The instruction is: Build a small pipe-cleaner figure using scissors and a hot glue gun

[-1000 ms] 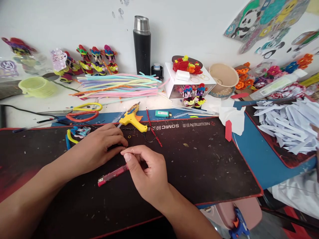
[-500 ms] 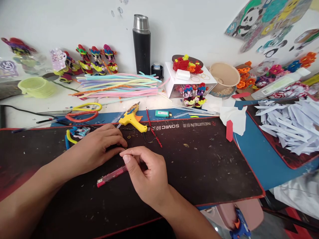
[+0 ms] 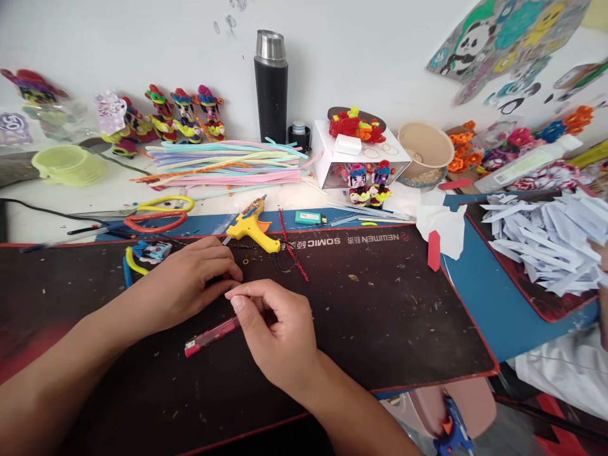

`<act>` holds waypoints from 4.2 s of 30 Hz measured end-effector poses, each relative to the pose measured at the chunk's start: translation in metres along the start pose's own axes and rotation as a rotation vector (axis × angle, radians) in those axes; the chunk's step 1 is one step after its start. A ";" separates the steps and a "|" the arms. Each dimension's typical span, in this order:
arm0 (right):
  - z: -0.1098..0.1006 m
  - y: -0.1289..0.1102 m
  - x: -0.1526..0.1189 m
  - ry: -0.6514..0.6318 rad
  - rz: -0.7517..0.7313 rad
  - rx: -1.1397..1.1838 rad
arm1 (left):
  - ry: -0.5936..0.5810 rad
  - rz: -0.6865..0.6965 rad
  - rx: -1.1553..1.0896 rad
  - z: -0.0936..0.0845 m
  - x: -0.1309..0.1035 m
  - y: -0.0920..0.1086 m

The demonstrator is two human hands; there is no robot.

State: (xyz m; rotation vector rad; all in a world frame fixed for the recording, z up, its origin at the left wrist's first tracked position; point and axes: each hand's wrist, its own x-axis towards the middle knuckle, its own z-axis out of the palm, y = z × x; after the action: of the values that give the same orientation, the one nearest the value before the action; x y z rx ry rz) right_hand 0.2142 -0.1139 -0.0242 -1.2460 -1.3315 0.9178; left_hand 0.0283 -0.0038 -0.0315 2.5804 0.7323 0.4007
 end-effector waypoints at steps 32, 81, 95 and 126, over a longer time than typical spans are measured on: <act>0.021 0.018 0.107 -0.141 -0.087 -0.015 | 0.083 -0.044 0.065 0.002 -0.004 -0.012; 0.006 0.029 0.099 -0.288 -0.270 -0.313 | 0.105 0.031 0.157 0.008 0.000 -0.010; 0.003 0.029 0.100 -0.300 -0.263 -0.342 | 0.120 -0.005 0.055 0.004 -0.005 -0.011; 0.003 0.023 0.098 -0.345 -0.238 -0.415 | 0.109 -0.004 0.081 0.003 -0.005 -0.008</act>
State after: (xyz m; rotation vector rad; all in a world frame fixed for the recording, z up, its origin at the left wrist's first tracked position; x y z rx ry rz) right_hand 0.2242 -0.0140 -0.0294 -1.2316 -1.9749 0.7278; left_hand 0.0219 -0.0010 -0.0387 2.6489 0.8066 0.5243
